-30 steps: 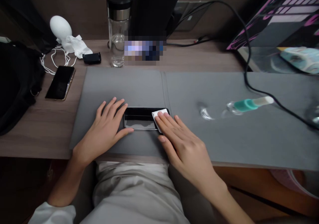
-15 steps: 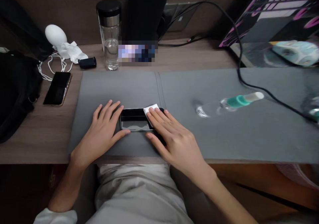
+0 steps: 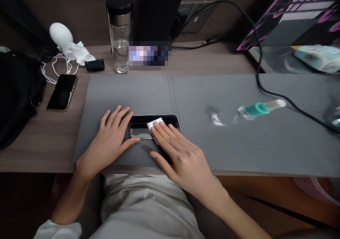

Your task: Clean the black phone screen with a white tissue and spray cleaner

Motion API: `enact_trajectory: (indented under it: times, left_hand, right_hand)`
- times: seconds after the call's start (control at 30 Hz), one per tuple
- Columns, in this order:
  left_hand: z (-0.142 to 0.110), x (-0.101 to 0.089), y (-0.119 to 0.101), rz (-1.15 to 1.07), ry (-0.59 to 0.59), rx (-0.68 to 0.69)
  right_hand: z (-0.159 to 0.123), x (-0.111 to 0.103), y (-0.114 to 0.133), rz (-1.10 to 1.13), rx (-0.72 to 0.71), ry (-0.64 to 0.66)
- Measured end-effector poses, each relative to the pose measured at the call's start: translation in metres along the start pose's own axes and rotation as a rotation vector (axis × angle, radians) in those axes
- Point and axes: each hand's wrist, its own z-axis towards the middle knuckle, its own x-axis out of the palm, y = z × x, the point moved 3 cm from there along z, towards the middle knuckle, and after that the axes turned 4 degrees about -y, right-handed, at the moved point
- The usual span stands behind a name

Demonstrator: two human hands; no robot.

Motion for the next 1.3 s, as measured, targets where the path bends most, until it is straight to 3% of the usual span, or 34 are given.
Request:
enact_trajectory:
  times: [0.33,0.77,1.3]
  left_hand:
    - [0.000,0.000,0.000,-0.004,0.014,0.000]
    - [0.000,0.000,-0.002,-0.009,0.003,-0.001]
    - [0.000,-0.001,-0.002,-0.036,-0.025,-0.002]
  right_hand:
    - [0.020,0.015,-0.001,-0.015,0.031,-0.066]
    - [0.000,0.003,0.019,-0.031,-0.027,-0.006]
    - [0.027,0.021,0.012,0.031,0.000,0.004]
